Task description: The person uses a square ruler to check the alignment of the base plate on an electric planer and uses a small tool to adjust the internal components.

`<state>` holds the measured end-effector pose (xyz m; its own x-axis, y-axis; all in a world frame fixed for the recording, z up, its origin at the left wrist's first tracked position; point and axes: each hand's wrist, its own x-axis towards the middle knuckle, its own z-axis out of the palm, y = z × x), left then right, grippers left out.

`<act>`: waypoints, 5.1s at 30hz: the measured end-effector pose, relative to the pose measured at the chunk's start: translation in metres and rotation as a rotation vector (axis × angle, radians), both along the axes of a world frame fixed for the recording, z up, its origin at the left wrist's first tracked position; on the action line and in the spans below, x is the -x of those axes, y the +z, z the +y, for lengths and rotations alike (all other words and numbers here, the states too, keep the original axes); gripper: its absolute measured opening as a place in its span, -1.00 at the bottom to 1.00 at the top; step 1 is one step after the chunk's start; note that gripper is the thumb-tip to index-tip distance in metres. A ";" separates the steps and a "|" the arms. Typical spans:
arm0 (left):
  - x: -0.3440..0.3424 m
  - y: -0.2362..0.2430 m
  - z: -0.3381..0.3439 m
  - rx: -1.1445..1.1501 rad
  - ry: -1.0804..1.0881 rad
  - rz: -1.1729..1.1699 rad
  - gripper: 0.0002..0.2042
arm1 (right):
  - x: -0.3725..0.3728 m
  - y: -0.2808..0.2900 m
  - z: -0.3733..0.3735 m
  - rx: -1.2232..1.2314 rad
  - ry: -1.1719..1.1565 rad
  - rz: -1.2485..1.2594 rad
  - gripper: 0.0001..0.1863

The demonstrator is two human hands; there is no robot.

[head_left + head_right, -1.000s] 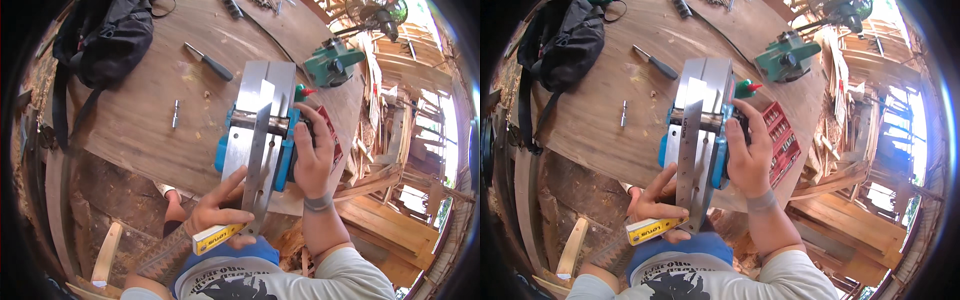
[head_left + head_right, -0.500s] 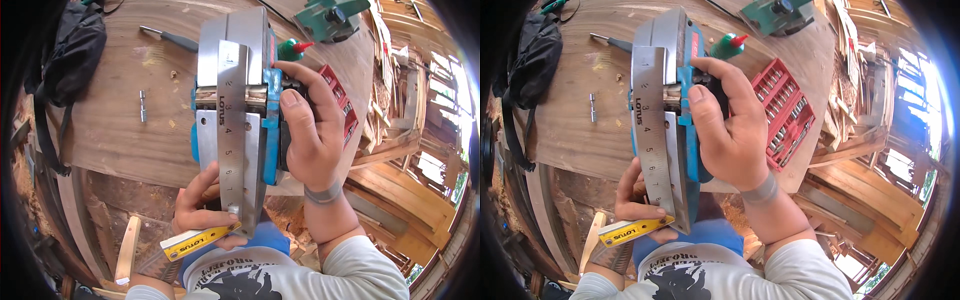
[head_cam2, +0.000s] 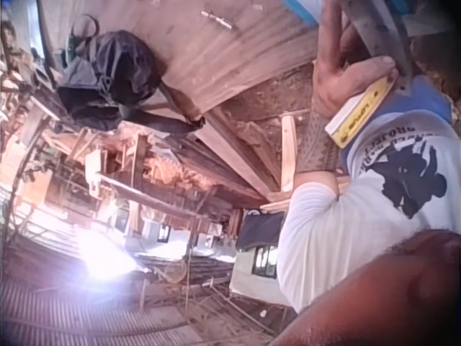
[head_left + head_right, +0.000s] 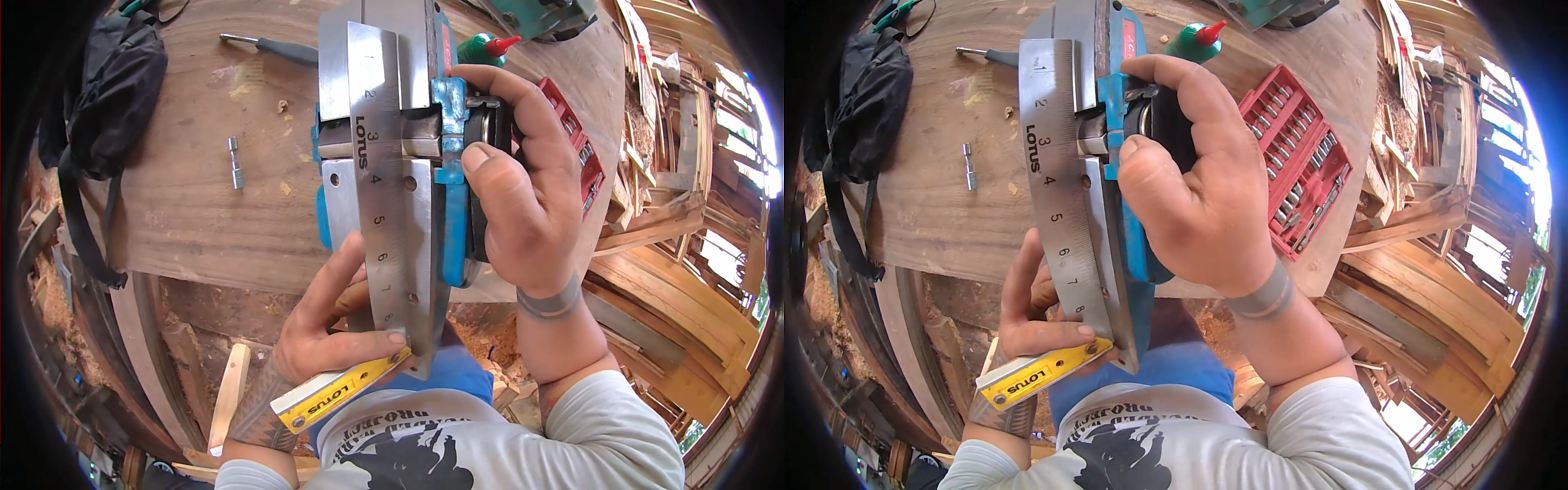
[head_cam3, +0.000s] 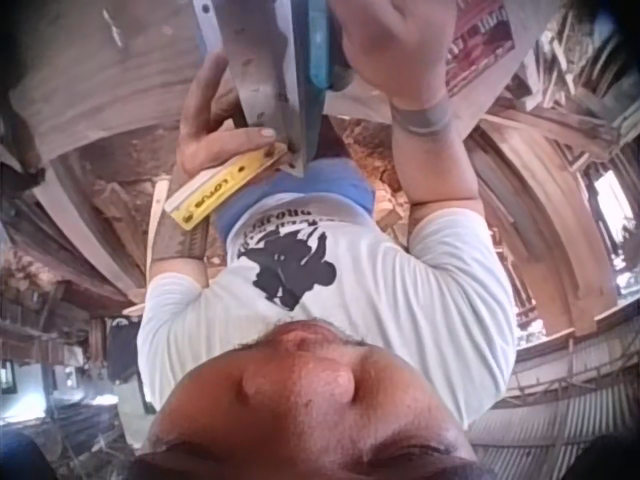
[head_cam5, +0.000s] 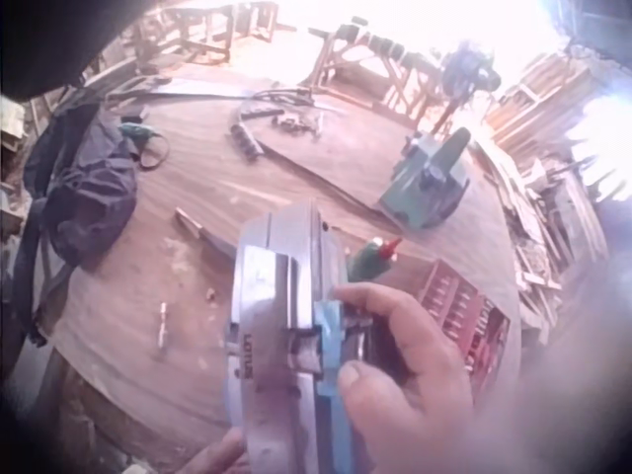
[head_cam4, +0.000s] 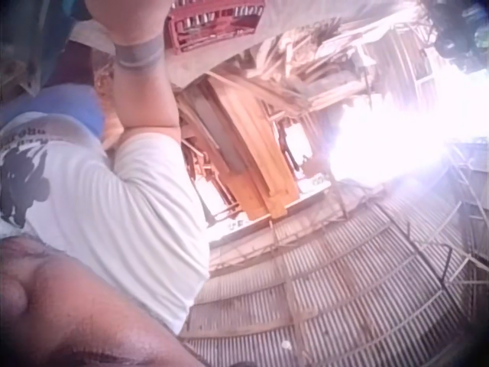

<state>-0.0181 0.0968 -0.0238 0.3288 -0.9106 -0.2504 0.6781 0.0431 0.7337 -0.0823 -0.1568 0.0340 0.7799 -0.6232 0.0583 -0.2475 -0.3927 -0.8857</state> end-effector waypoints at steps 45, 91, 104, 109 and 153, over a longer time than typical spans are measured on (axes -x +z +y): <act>-0.010 0.001 0.003 0.116 -0.085 -0.376 0.04 | 0.004 -0.002 0.000 -0.067 0.014 -0.036 -0.43; -0.010 0.001 0.008 0.144 -0.150 -0.376 0.16 | 0.004 0.004 0.004 -0.240 -0.016 -0.072 -0.40; -0.005 -0.014 0.003 0.264 0.027 -0.836 -0.70 | 0.001 0.005 0.007 -0.101 -0.031 0.000 -0.46; -0.006 -0.014 0.003 0.261 0.018 -0.809 -0.69 | 0.001 0.003 0.006 -0.108 -0.030 -0.025 -0.47; -0.012 -0.010 0.002 0.196 -0.061 -0.731 -0.67 | 0.000 0.001 0.002 -0.100 -0.018 -0.017 -0.49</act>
<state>-0.0063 0.0992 -0.0340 0.2970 -0.9377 0.1801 0.0278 0.1971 0.9800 -0.0823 -0.1546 0.0351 0.7677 -0.6408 0.0081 -0.2384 -0.2973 -0.9245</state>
